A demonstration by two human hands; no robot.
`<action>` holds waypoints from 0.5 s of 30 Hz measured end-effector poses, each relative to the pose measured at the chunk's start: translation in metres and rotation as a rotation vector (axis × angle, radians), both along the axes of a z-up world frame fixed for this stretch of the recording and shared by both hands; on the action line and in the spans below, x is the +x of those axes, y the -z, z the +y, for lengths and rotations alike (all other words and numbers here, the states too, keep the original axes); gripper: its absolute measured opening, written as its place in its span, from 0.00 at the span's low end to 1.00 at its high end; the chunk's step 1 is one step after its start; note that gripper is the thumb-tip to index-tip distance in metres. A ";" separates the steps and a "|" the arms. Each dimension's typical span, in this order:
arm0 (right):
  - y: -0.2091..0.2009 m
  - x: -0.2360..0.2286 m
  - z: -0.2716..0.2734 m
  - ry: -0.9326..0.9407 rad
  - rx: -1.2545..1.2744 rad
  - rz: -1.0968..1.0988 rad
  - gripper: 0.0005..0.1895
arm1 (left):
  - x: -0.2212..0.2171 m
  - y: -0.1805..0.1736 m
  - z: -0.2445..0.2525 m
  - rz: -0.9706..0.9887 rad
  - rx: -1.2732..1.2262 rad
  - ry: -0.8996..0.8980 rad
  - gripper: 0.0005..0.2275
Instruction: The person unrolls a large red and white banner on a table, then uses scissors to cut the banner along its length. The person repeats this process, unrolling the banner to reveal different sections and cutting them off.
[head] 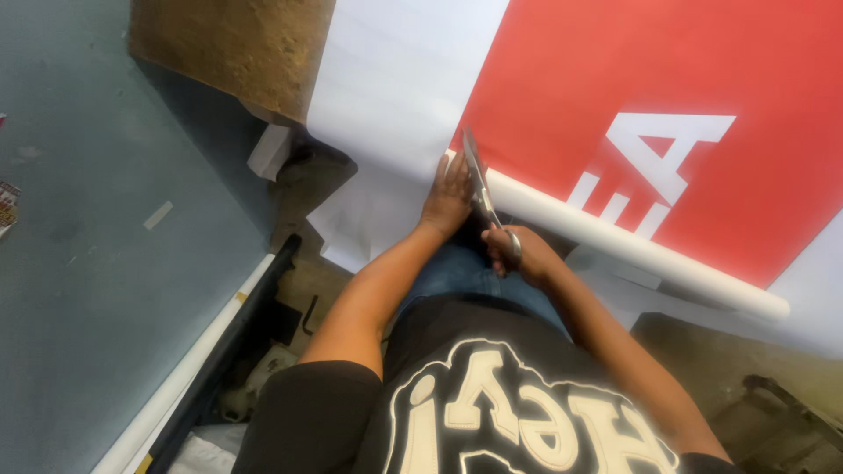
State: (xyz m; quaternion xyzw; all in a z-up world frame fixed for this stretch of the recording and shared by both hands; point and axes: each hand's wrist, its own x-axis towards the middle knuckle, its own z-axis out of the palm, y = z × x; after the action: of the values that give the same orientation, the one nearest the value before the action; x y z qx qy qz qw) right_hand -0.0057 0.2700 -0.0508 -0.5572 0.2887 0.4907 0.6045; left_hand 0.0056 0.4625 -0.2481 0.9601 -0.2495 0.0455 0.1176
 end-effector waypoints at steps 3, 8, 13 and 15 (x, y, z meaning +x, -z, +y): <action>0.002 -0.006 0.009 -0.030 0.026 -0.004 0.18 | -0.011 -0.003 -0.008 -0.096 -0.116 -0.050 0.29; -0.004 -0.004 0.025 -0.010 0.030 -0.021 0.16 | -0.016 0.023 -0.005 -0.190 -0.060 -0.082 0.30; 0.000 -0.001 0.043 0.011 0.017 -0.019 0.17 | -0.024 -0.006 0.004 -0.220 0.011 -0.017 0.31; 0.005 -0.006 0.060 0.016 -0.001 -0.038 0.17 | -0.032 -0.004 0.009 -0.208 0.014 0.011 0.33</action>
State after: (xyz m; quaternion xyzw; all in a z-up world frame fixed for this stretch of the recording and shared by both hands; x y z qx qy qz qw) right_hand -0.0112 0.3297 -0.0561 -0.5644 0.2819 0.4753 0.6132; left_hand -0.0262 0.4718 -0.2445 0.9496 -0.2660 0.1427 0.0845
